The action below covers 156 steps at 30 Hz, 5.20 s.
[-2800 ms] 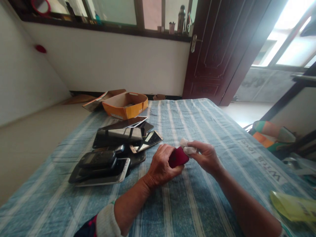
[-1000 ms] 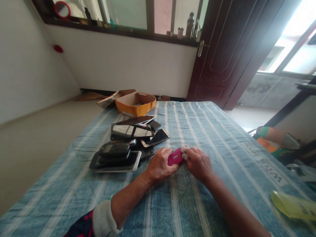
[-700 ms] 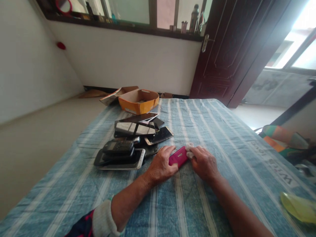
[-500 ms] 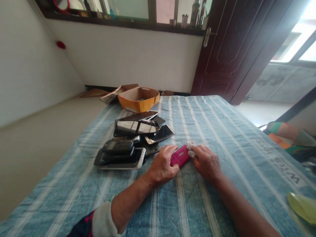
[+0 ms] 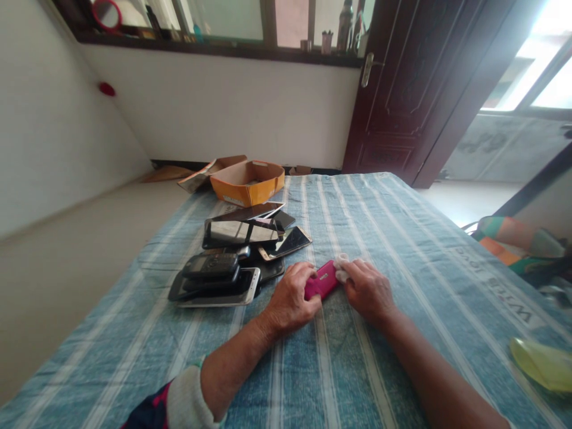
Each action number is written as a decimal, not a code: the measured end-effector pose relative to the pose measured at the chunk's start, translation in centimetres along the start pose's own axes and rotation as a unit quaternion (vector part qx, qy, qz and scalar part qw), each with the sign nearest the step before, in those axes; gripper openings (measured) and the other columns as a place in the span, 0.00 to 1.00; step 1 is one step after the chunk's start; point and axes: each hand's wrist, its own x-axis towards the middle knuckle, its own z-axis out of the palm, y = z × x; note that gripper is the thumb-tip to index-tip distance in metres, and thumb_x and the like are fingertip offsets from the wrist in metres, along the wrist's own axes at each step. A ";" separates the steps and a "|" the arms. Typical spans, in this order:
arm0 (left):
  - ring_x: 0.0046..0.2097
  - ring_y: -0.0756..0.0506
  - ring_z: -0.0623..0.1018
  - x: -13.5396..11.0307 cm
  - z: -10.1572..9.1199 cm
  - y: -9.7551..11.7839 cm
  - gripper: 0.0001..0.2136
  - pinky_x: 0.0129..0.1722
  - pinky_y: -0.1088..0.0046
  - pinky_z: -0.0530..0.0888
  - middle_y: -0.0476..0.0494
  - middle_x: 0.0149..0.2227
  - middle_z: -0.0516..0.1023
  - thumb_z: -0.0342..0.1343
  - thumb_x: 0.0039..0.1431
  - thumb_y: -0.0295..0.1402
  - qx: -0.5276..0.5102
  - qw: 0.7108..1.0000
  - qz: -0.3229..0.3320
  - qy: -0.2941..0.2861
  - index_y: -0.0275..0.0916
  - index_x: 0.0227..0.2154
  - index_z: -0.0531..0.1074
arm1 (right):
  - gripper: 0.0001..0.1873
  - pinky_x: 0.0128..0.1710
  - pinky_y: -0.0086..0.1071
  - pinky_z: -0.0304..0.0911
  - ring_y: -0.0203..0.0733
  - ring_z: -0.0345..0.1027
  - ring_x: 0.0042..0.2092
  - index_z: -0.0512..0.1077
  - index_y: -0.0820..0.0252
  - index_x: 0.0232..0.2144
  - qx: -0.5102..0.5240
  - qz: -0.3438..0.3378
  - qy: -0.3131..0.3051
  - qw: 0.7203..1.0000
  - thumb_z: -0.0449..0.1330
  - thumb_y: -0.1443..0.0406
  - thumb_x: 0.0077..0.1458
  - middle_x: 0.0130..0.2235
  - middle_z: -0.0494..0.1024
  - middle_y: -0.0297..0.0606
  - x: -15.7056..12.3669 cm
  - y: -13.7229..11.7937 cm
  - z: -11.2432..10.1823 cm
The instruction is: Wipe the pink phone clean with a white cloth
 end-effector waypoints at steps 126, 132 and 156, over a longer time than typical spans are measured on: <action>0.43 0.40 0.74 0.2 0.1 -0.1 0.11 0.47 0.61 0.73 0.40 0.40 0.76 0.56 0.46 0.26 0.031 0.999 0.017 0.004 0.37 0.35 0.70 | 0.04 0.37 0.37 0.46 0.44 0.60 0.37 0.71 0.57 0.32 -0.099 -0.029 -0.008 0.995 0.56 0.69 0.57 0.36 0.72 0.39 0.4 -1.1 -0.5; 0.43 0.40 0.74 0.2 0.0 0.0 0.11 0.47 0.61 0.72 0.40 0.40 0.76 0.56 0.46 0.26 0.031 0.999 0.019 0.006 0.37 0.35 0.70 | 0.05 0.36 0.37 0.45 0.43 0.59 0.35 0.70 0.58 0.30 -0.099 -0.035 -0.002 0.994 0.55 0.70 0.57 0.35 0.71 0.39 0.4 -1.2 -0.5; 0.43 0.40 0.73 0.2 0.0 0.0 0.10 0.47 0.61 0.72 0.39 0.41 0.76 0.56 0.46 0.25 0.029 0.999 0.015 0.001 0.36 0.34 0.71 | 0.05 0.38 0.37 0.46 0.44 0.59 0.36 0.70 0.57 0.30 -0.103 -0.042 0.009 0.994 0.55 0.69 0.57 0.35 0.71 0.39 0.4 -1.0 -0.4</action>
